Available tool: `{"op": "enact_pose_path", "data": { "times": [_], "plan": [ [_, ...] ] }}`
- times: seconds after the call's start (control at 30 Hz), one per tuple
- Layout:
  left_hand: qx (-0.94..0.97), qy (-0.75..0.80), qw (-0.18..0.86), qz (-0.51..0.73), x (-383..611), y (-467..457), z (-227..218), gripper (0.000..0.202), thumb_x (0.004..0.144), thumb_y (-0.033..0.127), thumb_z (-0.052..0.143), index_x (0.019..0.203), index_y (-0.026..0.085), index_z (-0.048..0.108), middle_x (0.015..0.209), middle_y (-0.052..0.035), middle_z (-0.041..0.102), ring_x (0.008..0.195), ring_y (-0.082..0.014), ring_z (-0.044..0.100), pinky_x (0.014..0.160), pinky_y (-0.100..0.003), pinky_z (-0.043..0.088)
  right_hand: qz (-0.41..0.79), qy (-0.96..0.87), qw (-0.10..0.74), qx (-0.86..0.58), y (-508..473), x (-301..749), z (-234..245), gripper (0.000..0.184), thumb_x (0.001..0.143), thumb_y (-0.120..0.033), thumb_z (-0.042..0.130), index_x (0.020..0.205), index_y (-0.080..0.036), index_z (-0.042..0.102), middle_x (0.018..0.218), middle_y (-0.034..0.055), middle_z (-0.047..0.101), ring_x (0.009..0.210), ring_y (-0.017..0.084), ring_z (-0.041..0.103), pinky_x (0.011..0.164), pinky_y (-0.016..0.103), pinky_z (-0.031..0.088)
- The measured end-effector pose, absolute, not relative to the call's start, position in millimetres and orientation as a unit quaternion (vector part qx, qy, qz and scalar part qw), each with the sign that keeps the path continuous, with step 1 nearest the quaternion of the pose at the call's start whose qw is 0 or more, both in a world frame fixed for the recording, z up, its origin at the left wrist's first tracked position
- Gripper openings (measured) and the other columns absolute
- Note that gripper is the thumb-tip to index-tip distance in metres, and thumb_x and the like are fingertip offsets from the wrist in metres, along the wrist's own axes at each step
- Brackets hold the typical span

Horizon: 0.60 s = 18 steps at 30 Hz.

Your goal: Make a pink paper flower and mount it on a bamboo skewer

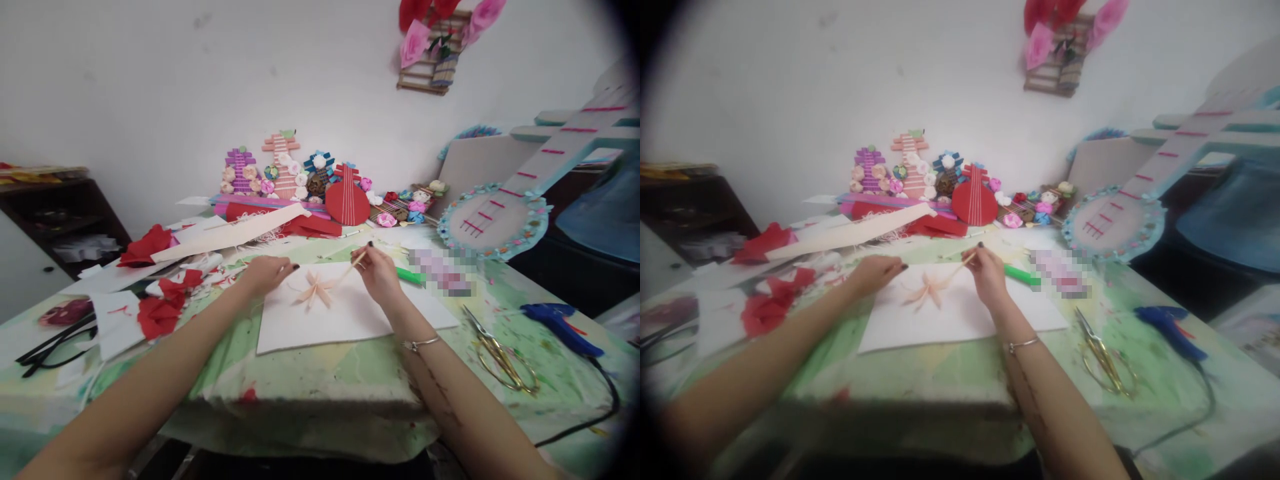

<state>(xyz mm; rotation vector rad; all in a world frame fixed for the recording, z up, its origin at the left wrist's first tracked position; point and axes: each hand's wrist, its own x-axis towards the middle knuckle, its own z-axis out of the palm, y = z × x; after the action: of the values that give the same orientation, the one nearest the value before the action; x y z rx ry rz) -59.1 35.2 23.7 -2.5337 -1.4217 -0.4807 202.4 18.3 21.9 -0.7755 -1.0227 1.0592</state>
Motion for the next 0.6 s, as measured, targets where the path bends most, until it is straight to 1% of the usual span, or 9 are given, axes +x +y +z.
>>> {"op": "enact_pose_path", "data": {
  "times": [0.1,0.17,0.23,0.3,0.33,0.4,0.47,0.5,0.6],
  "plan": [
    [-0.775,-0.591,0.126,-0.184,-78.8,49.1,24.3,0.038,0.088,0.045,0.039,0.079,0.018,0.063,0.081,-0.0102,0.066,0.077,-0.026,0.059,0.065,-0.033,0.038,0.391,-0.491,0.669,-0.4,21.8,219.8,27.2,0.033,0.079,-0.049,0.047,0.064,-0.021,0.044,0.065,0.0019,0.061,0.054,0.011,0.055,0.056,0.026,0.046],
    [-0.746,-0.615,0.152,-0.205,-86.7,55.7,20.9,0.024,0.082,0.033,0.051,0.094,0.017,0.064,0.097,-0.0131,0.064,0.095,-0.0304,0.055,0.077,-0.038,0.04,0.362,-0.522,0.644,-0.426,22.8,225.8,27.3,0.033,0.082,-0.049,0.042,0.065,-0.021,0.045,0.06,0.0001,0.058,0.043,0.01,0.046,0.047,0.024,0.038],
    [-0.735,-0.614,0.156,-0.242,-86.9,58.6,15.2,0.027,0.079,0.027,0.054,0.104,0.019,0.062,0.112,-0.0133,0.059,0.106,-0.0327,0.048,0.085,-0.045,0.039,0.326,-0.573,0.601,-0.452,22.4,224.5,24.4,0.029,0.08,-0.045,0.049,0.065,-0.02,0.051,0.057,-0.0015,0.054,0.044,0.01,0.042,0.047,0.024,0.034],
    [-0.754,-0.577,0.136,-0.282,-78.2,58.3,8.2,0.026,0.079,0.022,0.053,0.102,0.019,0.063,0.119,-0.0123,0.055,0.113,-0.0314,0.044,0.092,-0.048,0.036,0.291,-0.623,0.554,-0.469,20.7,216.6,19.2,0.017,0.068,-0.034,0.066,0.065,-0.018,0.059,0.06,-0.0013,0.054,0.054,0.011,0.047,0.054,0.024,0.035],
    [-0.779,-0.545,0.113,-0.291,-71.0,57.2,4.7,0.026,0.078,0.02,0.053,0.102,0.019,0.064,0.119,-0.0113,0.055,0.115,-0.0302,0.043,0.095,-0.048,0.035,0.277,-0.646,0.532,-0.473,19.4,211.1,16.3,0.014,0.061,-0.028,0.072,0.068,-0.018,0.063,0.064,-0.0008,0.056,0.06,0.012,0.049,0.058,0.024,0.036],
    [-0.823,-0.479,0.056,-0.301,-53.3,53.9,-1.9,0.029,0.076,0.018,0.054,0.103,0.019,0.064,0.119,-0.0096,0.056,0.115,-0.0273,0.045,0.098,-0.046,0.035,0.253,-0.691,0.481,-0.478,16.2,199.0,11.3,0.025,0.054,-0.02,0.077,0.078,-0.02,0.069,0.078,0.0015,0.06,0.071,0.015,0.054,0.064,0.025,0.037],
    [-0.858,-0.415,0.011,-0.304,-35.6,50.0,-7.2,0.031,0.075,0.017,0.055,0.104,0.018,0.064,0.12,-0.01,0.057,0.115,-0.0258,0.046,0.1,-0.044,0.034,0.153,-0.783,0.346,-0.493,12.8,188.6,8.3,0.03,0.061,-0.026,0.074,0.09,-0.023,0.07,0.093,0.0045,0.06,0.08,0.016,0.056,0.069,0.025,0.039],
    [-0.873,-0.388,-0.015,-0.297,-28.3,48.1,-9.1,0.029,0.075,0.019,0.055,0.102,0.019,0.065,0.116,-0.0099,0.06,0.113,-0.0256,0.048,0.1,-0.043,0.035,0.119,-0.809,0.301,-0.49,11.2,184.7,7.8,0.025,0.067,-0.028,0.07,0.091,-0.023,0.07,0.097,0.0059,0.061,0.082,0.016,0.057,0.069,0.025,0.039],
    [-0.872,-0.366,-0.098,-0.31,-16.8,42.3,-11.5,0.016,0.076,0.026,0.058,0.085,0.02,0.07,0.102,-0.0089,0.067,0.106,-0.0262,0.053,0.097,-0.043,0.038,0.089,-0.835,0.248,-0.482,7.4,178.7,8.8,0.013,0.076,-0.028,0.063,0.079,-0.02,0.072,0.086,0.0061,0.065,0.076,0.015,0.059,0.065,0.023,0.038]
  ]
}}
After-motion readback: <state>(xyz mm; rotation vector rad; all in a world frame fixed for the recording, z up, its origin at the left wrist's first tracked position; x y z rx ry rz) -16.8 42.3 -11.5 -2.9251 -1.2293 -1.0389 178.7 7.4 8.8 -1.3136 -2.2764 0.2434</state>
